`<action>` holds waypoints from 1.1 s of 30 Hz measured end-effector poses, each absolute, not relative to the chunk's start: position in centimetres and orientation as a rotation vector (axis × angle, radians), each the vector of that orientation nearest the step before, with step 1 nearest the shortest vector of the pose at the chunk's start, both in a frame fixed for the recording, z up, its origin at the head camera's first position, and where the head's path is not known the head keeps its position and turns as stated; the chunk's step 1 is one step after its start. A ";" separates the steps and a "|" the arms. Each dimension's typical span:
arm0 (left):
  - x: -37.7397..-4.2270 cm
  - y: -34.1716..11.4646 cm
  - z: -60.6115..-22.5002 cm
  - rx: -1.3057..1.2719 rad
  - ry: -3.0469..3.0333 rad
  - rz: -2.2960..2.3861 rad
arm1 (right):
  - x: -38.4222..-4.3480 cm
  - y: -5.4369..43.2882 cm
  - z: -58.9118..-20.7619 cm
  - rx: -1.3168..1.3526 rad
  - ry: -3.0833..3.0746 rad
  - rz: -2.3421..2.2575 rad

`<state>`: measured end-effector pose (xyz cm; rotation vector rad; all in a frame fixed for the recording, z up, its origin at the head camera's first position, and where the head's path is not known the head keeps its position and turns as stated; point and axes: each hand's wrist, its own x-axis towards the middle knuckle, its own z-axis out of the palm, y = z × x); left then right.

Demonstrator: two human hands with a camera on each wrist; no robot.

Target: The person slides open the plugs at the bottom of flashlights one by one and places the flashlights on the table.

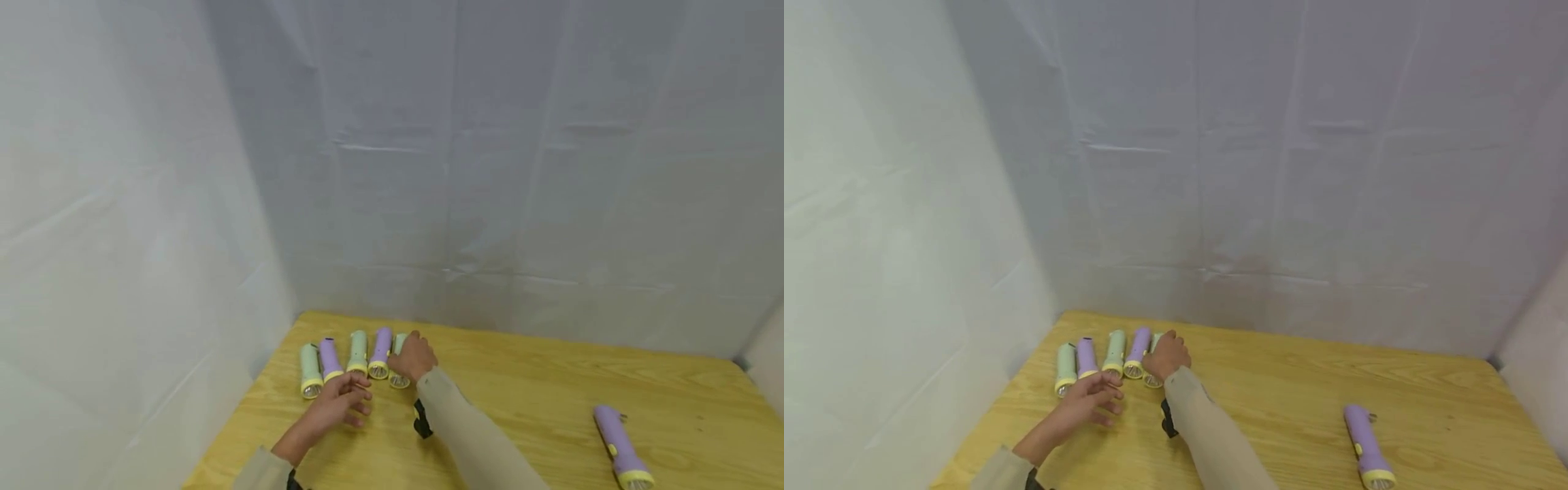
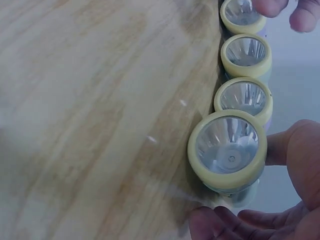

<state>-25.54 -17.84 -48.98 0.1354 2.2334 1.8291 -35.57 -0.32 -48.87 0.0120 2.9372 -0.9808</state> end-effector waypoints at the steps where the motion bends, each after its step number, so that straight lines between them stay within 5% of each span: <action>1: -25.5 -17.8 -49.0 0.139 2.234 1.828 | -35.7 -0.4 -48.9 0.016 2.949 -0.962; 33: -25.1 -17.7 -49.2 0.173 2.188 1.800 | -35.9 0.3 -49.9 0.082 2.950 -0.911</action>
